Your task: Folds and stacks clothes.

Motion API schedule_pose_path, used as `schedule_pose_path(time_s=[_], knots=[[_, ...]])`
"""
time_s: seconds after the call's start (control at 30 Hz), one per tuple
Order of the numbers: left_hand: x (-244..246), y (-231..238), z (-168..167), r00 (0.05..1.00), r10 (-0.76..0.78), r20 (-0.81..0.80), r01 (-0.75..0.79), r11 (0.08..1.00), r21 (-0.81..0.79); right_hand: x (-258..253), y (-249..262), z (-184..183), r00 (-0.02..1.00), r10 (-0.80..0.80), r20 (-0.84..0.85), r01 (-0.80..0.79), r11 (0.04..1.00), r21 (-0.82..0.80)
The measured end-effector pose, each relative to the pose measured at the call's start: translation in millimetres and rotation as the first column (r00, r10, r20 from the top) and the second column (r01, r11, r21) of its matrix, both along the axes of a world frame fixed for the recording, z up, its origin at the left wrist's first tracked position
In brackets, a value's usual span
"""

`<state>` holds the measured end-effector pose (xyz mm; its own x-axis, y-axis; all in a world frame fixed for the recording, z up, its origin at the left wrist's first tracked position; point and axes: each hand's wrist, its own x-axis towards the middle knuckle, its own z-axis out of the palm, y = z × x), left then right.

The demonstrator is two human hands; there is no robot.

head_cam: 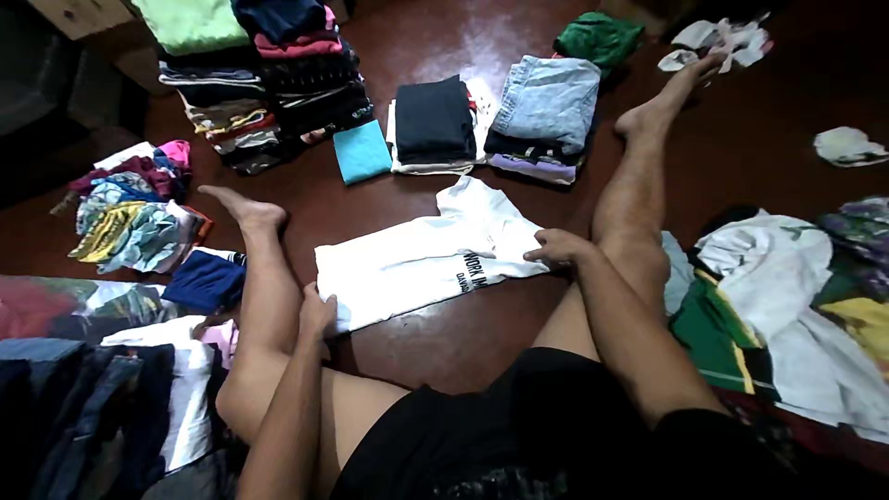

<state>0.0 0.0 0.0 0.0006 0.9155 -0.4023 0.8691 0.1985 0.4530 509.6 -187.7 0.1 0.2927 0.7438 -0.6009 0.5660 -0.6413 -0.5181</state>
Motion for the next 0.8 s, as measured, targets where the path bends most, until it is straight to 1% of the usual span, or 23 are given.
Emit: schedule_pose_path(time_s=[0.07, 0.13, 0.17, 0.2, 0.23, 0.27, 0.3, 0.33, 0.37, 0.4, 0.43, 0.47, 0.5, 0.53, 0.6, 0.63, 0.67, 0.7, 0.73, 0.8], knots=[[4, 0, -4, 0.985, -0.041, -0.165, 0.042, 0.999, 0.000, 2, 0, -6, 0.996, 0.054, 0.074, -0.052, 0.998, -0.030], [12, -8, 2, 0.966, -0.043, -0.255, 0.072, 0.992, 0.107, -2, 0, 4, 0.982, 0.106, 0.157, -0.077, 0.980, -0.184], [16, -12, 4, 0.952, -0.078, -0.295, 0.129, 0.979, 0.158, -8, -2, 10, 0.971, 0.091, 0.222, -0.038, 0.972, -0.233], [18, -14, 5, 0.933, -0.142, -0.329, 0.219, 0.953, 0.210, -14, -3, 16, 0.956, 0.042, 0.292, 0.024, 0.976, -0.219], [20, -16, 8, 0.905, -0.244, -0.350, 0.339, 0.908, 0.244, -20, -4, 23, 0.931, -0.024, 0.365, 0.079, 0.988, -0.135], [23, -17, 10, 0.866, -0.354, -0.352, 0.451, 0.858, 0.245, -24, -4, 25, 0.903, -0.069, 0.424, 0.075, 0.997, 0.002], [25, -18, 9, 0.818, -0.462, -0.342, 0.545, 0.813, 0.203, -29, -2, 26, 0.885, -0.069, 0.460, 0.002, 0.989, 0.145], [27, -18, 3, 0.764, -0.557, -0.326, 0.622, 0.770, 0.140, -35, 3, 24, 0.877, -0.017, 0.481, -0.126, 0.956, 0.263], [27, -19, -7, 0.723, -0.625, -0.294, 0.674, 0.732, 0.100, -40, 7, 19, 0.867, 0.077, 0.493, -0.272, 0.902, 0.337], [26, -19, -15, 0.697, -0.663, -0.273, 0.704, 0.705, 0.087, -44, 11, 9, 0.842, 0.180, 0.509, -0.399, 0.841, 0.364], [26, -19, -21, 0.691, -0.674, -0.262, 0.713, 0.695, 0.093, -47, 18, 0, 0.814, 0.271, 0.514, -0.490, 0.794, 0.359], [25, -18, -21, 0.697, -0.665, -0.268, 0.708, 0.698, 0.109, -49, 25, -8, 0.797, 0.315, 0.514, -0.534, 0.765, 0.359], [23, -17, -21, 0.712, -0.643, -0.281, 0.693, 0.709, 0.132, -53, 32, -12, 0.806, 0.300, 0.510, -0.529, 0.752, 0.394], [22, -15, -20, 0.729, -0.619, -0.293, 0.675, 0.722, 0.151, -58, 38, -15, 0.828, 0.209, 0.521, -0.479, 0.747, 0.461], [24, -17, -22, 0.752, -0.587, -0.301, 0.647, 0.746, 0.161, -65, 47, -21, 0.841, -0.086, 0.535, -0.311, 0.733, 0.606], [26, -20, -23, 0.756, -0.582, -0.300, 0.640, 0.753, 0.155, -69, 48, -21, 0.836, -0.192, 0.514, -0.227, 0.731, 0.643], [28, -19, -22, 0.761, -0.574, -0.302, 0.632, 0.760, 0.149, -71, 50, -19, 0.830, -0.258, 0.494, -0.167, 0.730, 0.663], [29, -19, -21, 0.769, -0.562, -0.306, 0.622, 0.768, 0.153, -73, 50, -17, 0.833, -0.283, 0.476, -0.138, 0.726, 0.673], [29, -19, -20, 0.779, -0.544, -0.311, 0.606, 0.781, 0.151, -74, 48, -15, 0.843, -0.274, 0.462, -0.134, 0.726, 0.674], [29, -20, -19, 0.799, -0.514, -0.313, 0.573, 0.808, 0.135, -71, 38, -14, 0.877, -0.166, 0.452, -0.185, 0.751, 0.634]])
